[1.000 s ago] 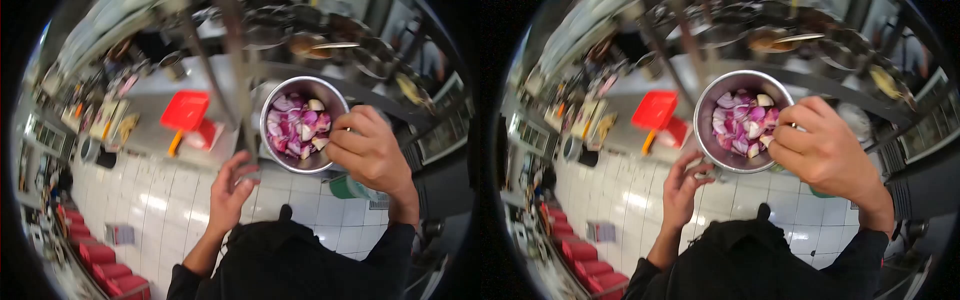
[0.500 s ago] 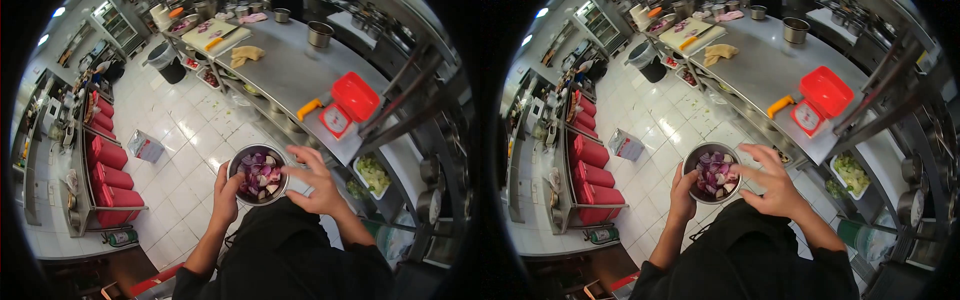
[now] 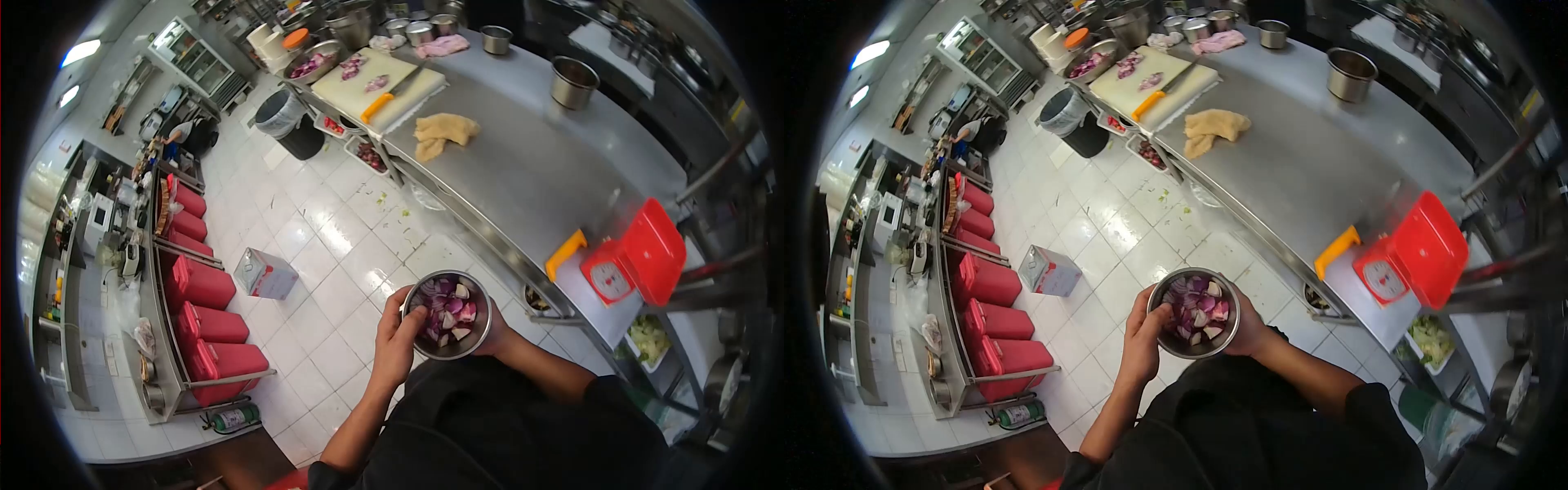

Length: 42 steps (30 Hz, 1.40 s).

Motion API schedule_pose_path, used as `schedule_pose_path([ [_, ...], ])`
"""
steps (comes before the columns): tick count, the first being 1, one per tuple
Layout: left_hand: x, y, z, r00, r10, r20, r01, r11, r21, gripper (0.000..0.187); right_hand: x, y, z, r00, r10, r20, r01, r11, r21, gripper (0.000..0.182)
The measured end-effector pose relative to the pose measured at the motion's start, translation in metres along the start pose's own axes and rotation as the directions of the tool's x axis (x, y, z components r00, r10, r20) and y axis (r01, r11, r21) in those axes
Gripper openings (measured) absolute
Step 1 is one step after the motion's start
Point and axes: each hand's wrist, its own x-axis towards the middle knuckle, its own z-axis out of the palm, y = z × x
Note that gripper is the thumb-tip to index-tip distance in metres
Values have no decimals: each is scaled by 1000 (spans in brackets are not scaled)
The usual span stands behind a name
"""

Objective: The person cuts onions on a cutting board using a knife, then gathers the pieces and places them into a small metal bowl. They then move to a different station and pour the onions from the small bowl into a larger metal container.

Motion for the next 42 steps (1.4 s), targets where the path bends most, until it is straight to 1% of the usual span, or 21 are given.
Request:
schedule_pose_path([
  [3,27,16,-22,995,-8,-99,8,1000,2,41,50,-8,9,991,108,76,-116,986,120,56],
  [6,61,30,-40,994,8,-108,-9,1000,-6,43,94,-26,17,973,208,100,-224,957,184,55],
  [7,74,33,-47,994,12,-108,-13,1000,-12,44,109,-28,13,981,179,79,-191,964,184,55],
  [10,127,26,-73,979,193,-62,-173,955,242,50,147,-36,0,994,95,-44,-83,969,233,55],
  [11,142,34,-80,983,183,-5,-174,941,291,58,156,-39,-7,995,97,-39,-85,965,248,57],
  [12,164,36,-78,981,193,27,-192,939,287,61,158,-50,-24,993,117,5,-111,931,348,59],
  [13,181,36,-77,977,200,70,-212,935,285,64,160,-64,-17,991,124,-43,-101,932,349,59],
  [16,250,24,-72,967,204,153,-240,930,279,71,162,-92,-31,965,-198,-169,241,927,288,56],
  [17,272,20,-67,974,139,178,-177,960,219,67,160,-101,-36,936,-301,-181,345,887,307,56],
  [20,325,12,-68,919,33,392,-168,935,313,58,138,-101,-38,778,-583,-235,628,708,323,55],
  [25,366,-39,-38,746,-124,655,-240,867,437,36,73,-68,-26,362,-863,-353,931,350,100,61],
  [28,382,-67,3,586,-177,791,-409,777,478,28,43,-39,-51,166,-909,-381,985,135,109,64],
  [29,376,-72,22,559,-211,801,-398,780,483,24,32,-28,-57,82,-932,-353,995,54,88,64],
  [30,370,-79,41,485,-212,848,-376,825,422,24,20,-17,-62,-3,-947,-322,997,-28,73,64],
  [32,358,-92,82,310,-224,924,-495,792,358,24,11,12,-83,-180,-958,-223,980,-194,44,64],
  [34,342,-109,152,149,-212,966,-513,819,259,20,-23,15,-93,-347,-920,-184,936,-353,-2,64],
  [37,285,-121,260,-137,-282,950,-557,815,162,18,-66,19,-77,-555,-802,-222,830,-553,-76,64],
  [38,257,-127,294,-243,-262,934,-601,796,67,17,-81,25,-73,-639,-720,-269,766,-629,-134,64],
  [40,189,-146,341,-512,-245,823,-603,785,-141,16,-106,64,-75,-777,-550,-307,618,-757,-209,68],
  [41,153,-151,355,-617,-241,749,-586,776,-233,16,-118,88,-75,-826,-460,-326,547,-793,-267,69],
  [42,109,-158,365,-681,-218,699,-544,789,-285,14,-129,111,-74,-866,-365,-342,474,-817,-329,72],
])
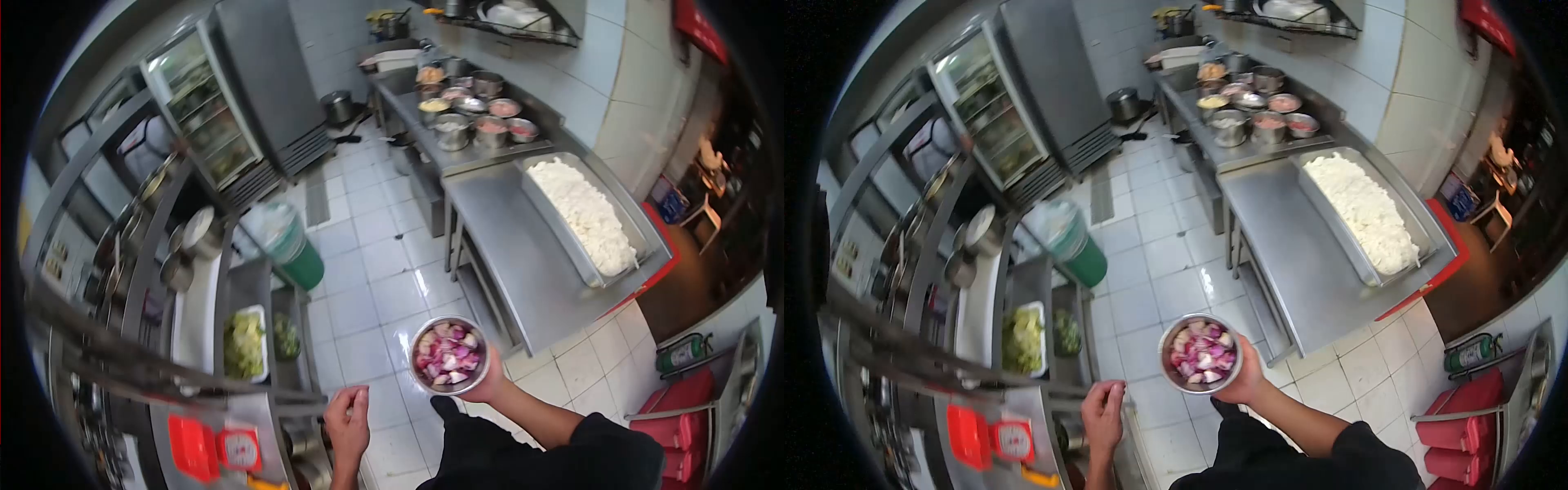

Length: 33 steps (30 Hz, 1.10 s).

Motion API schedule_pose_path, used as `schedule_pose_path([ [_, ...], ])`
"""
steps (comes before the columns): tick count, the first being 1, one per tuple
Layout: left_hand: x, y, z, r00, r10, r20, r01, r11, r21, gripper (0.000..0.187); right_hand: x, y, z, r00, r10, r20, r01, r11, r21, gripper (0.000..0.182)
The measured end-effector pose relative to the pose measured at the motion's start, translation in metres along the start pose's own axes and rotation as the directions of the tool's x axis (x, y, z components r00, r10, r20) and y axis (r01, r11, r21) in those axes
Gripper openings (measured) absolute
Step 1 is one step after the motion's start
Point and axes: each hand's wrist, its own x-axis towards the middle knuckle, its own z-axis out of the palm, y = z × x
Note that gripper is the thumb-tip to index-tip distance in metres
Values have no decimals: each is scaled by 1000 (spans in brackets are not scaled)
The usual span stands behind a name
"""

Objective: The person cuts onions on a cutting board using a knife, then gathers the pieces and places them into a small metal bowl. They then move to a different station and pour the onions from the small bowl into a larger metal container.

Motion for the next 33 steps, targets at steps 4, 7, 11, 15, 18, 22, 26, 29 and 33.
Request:
schedule_pose_path([
  [4,132,64,67,954,262,146,-261,965,-29,13,-7,-91,0,960,-274,-58,273,962,-31,70],
  [7,215,114,107,881,432,194,-429,901,-60,12,-15,-137,6,902,-428,-56,425,904,-54,72],
  [11,305,174,150,728,658,193,-648,752,-119,9,-21,-170,21,837,-546,-49,545,838,-25,75],
  [15,397,234,183,588,792,166,-788,607,-105,9,-4,-190,0,759,-645,-92,651,755,82,85],
  [18,479,281,224,484,864,135,-866,496,-65,11,11,-210,-24,713,-696,-84,701,703,123,90],
  [22,609,347,286,423,902,87,-906,421,41,19,46,-229,-29,636,-760,-134,771,621,143,89],
  [26,756,413,368,526,849,55,-851,524,40,29,99,-256,-6,535,-821,-198,845,516,142,86],
  [29,838,453,435,613,790,33,-790,613,2,35,138,-277,0,428,-867,-255,904,402,147,89],
  [33,905,501,518,705,708,-33,-708,706,13,41,170,-290,16,283,-884,-372,959,267,95,85],
])
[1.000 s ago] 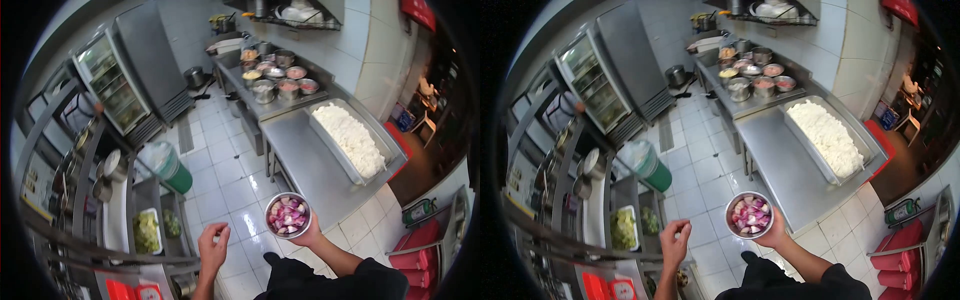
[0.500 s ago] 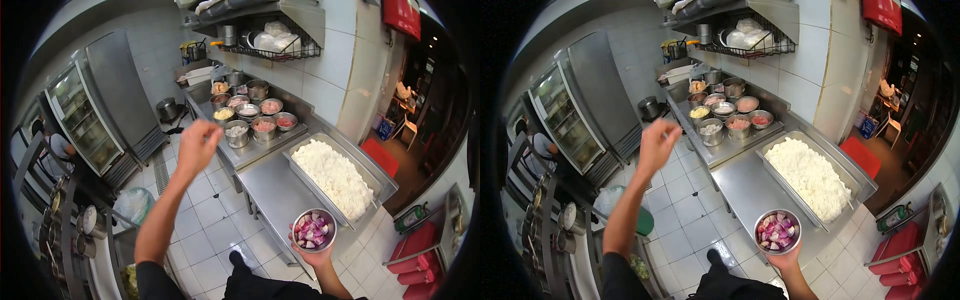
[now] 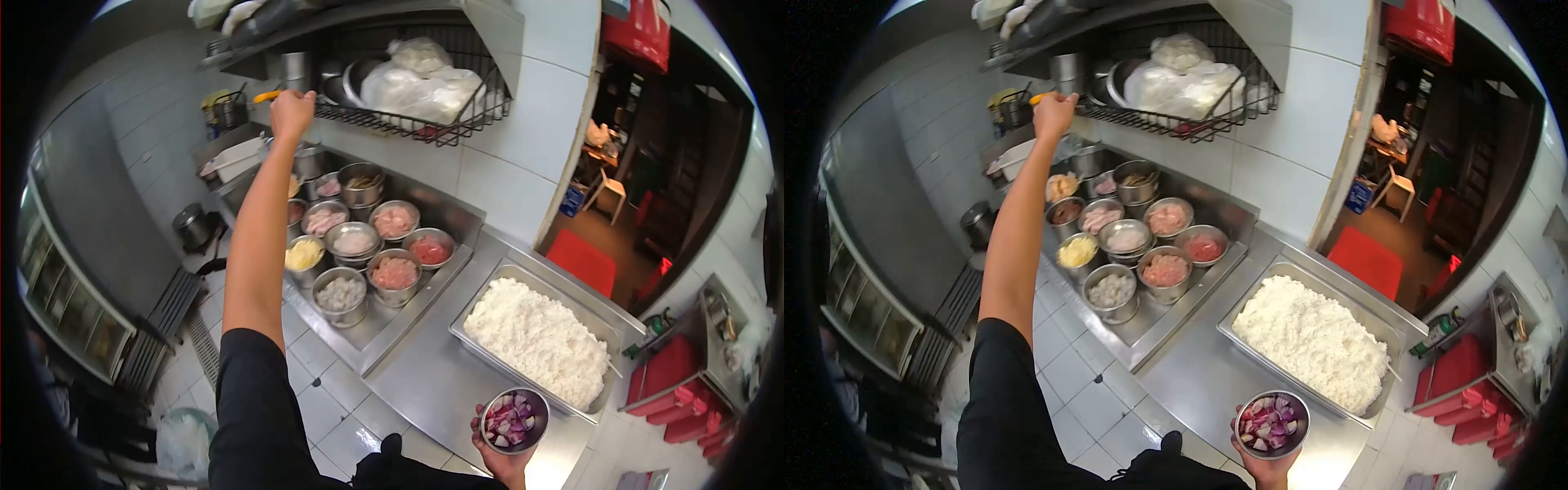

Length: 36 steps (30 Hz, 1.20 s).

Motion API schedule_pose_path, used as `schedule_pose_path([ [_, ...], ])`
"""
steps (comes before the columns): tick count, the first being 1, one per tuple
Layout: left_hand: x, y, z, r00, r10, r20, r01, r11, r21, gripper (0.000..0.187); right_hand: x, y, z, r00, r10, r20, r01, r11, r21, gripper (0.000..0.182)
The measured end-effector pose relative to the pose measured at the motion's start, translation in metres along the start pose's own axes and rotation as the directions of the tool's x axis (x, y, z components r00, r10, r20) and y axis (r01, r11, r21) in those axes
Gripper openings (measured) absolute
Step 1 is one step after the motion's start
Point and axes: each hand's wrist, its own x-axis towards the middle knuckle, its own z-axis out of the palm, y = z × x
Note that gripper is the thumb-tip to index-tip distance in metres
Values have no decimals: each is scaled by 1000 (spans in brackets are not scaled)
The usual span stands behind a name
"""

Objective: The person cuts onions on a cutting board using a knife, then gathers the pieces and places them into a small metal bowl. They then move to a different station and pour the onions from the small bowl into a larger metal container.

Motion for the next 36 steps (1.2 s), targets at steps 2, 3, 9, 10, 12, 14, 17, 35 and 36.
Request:
schedule_pose_path([
  [2,31,-1,36,995,-65,69,64,998,14,45,4,9,5,994,-91,-56,88,995,-54,84],
  [3,43,-1,50,996,-71,51,67,994,85,49,7,14,2,986,-145,-83,139,987,-79,85],
  [9,71,4,90,967,-164,196,126,973,195,38,6,22,-13,957,-274,-98,279,959,43,84],
  [10,73,3,89,959,-190,212,155,973,168,37,6,23,-10,956,-276,-99,283,957,70,84],
  [12,82,5,86,954,-196,225,171,977,127,35,6,24,-4,955,-279,-99,290,949,123,83],
  [14,90,-2,78,960,-174,220,151,982,118,34,11,25,4,956,-273,-110,286,950,124,82],
  [17,104,-8,53,979,-195,54,198,978,-63,34,20,24,7,969,-232,-87,243,959,145,83],
  [35,-662,36,-293,460,-878,-132,801,475,-364,19,78,-66,-1,534,841,86,-798,534,-279,81],
  [36,-699,65,-298,360,-918,-164,839,396,-372,21,80,-70,7,466,883,58,-823,457,-338,80],
])
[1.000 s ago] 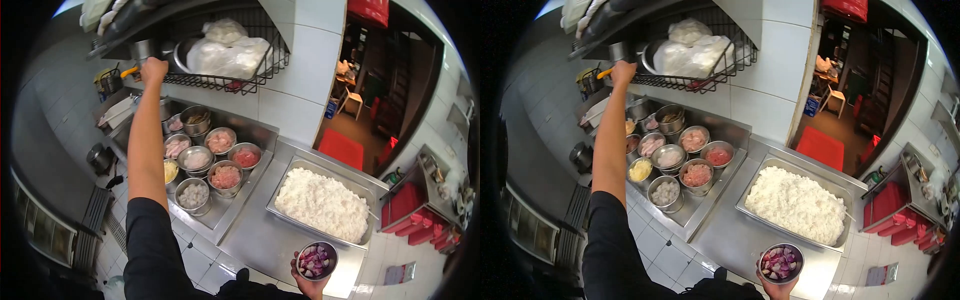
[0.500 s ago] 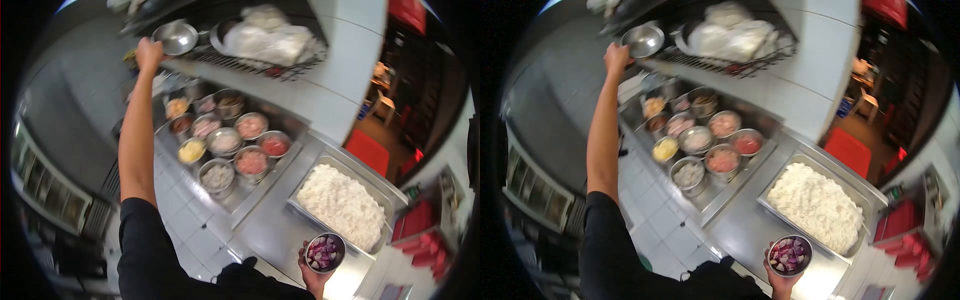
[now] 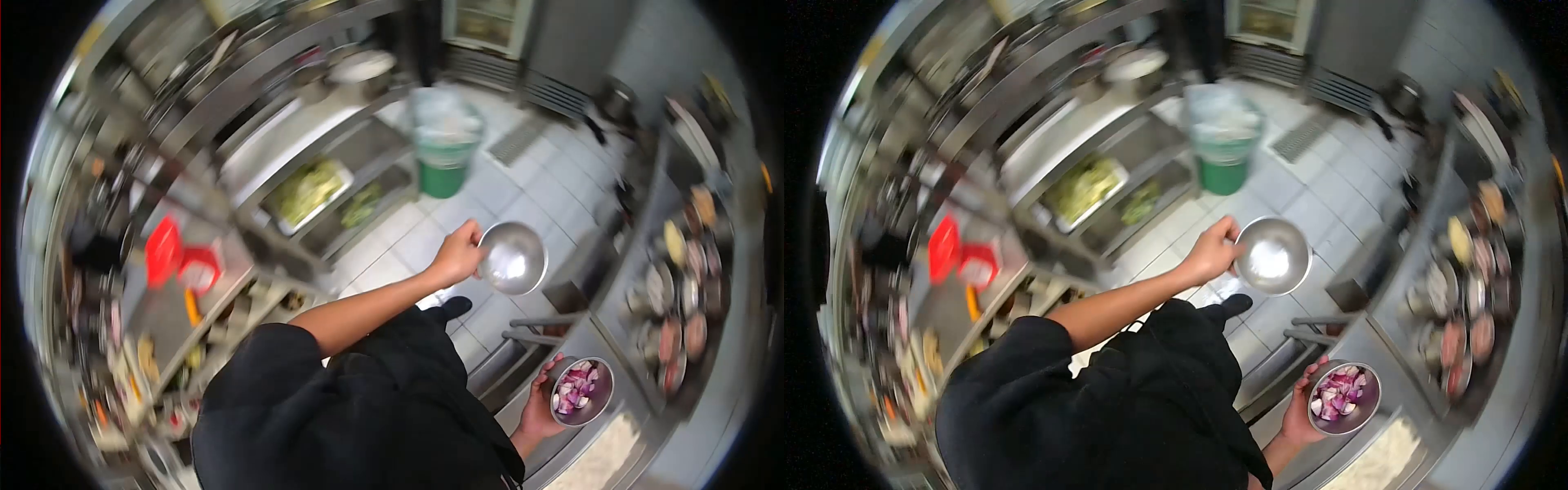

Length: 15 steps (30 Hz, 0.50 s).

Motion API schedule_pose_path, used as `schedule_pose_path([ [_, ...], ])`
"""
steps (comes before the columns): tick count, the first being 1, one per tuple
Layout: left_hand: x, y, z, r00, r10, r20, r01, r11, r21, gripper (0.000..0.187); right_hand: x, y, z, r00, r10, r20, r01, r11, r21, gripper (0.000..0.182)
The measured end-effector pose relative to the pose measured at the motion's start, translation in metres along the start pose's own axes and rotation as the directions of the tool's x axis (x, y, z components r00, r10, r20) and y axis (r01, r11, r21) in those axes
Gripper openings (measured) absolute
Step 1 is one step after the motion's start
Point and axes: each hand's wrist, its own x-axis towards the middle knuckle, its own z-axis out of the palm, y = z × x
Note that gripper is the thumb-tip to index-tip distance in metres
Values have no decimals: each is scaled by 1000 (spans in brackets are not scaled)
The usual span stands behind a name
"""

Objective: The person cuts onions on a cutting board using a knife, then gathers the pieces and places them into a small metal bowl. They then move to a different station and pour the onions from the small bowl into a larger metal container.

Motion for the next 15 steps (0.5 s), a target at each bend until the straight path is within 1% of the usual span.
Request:
schedule_pose_path([
  [1,-27,-11,-1,995,-78,-65,79,997,21,23,11,-19,3,994,107,33,-107,994,0,80],
  [2,-51,-26,-10,980,-149,-134,150,989,-2,22,20,-28,11,975,213,68,-213,977,-12,79],
  [3,-80,-21,-18,963,-198,-183,203,979,11,22,29,-33,21,942,321,103,-320,947,-24,79],
  [4,-109,-16,-27,940,-252,-231,262,965,14,21,36,-33,32,918,385,93,-383,923,-37,79],
  [5,-196,-31,-55,913,-253,-320,257,966,-30,21,-16,-20,33,879,467,96,-463,884,-62,79],
  [6,-218,-26,-56,891,-248,-380,253,967,-37,22,-10,-23,39,854,511,98,-508,859,-59,79],
  [7,-245,-24,-43,866,-237,-441,249,968,-30,22,8,-38,31,807,580,112,-578,814,-56,79],
  [8,-253,-21,-17,823,-235,-517,239,969,-60,22,27,-55,22,754,645,126,-644,763,-57,79],
  [10,-320,17,-1,728,-223,-648,199,974,-111,22,25,-68,39,648,749,141,-754,657,-24,80],
  [11,-353,29,9,683,-191,-705,131,982,-140,21,23,-78,50,596,795,114,-797,602,-36,82],
  [12,-374,27,-79,688,-264,-676,89,955,-283,20,-16,-34,90,595,803,31,-799,596,-88,83],
  [13,-429,36,-98,645,-270,-714,37,945,-325,20,-55,6,129,591,805,-51,-803,580,-138,83],
  [14,-490,52,-111,602,-272,-751,-13,937,-350,20,-88,16,142,562,825,-70,-824,549,-139,81],
  [15,-517,52,-129,550,-279,-787,-62,926,-372,20,-104,40,146,525,846,-95,-848,511,-139,78],
])
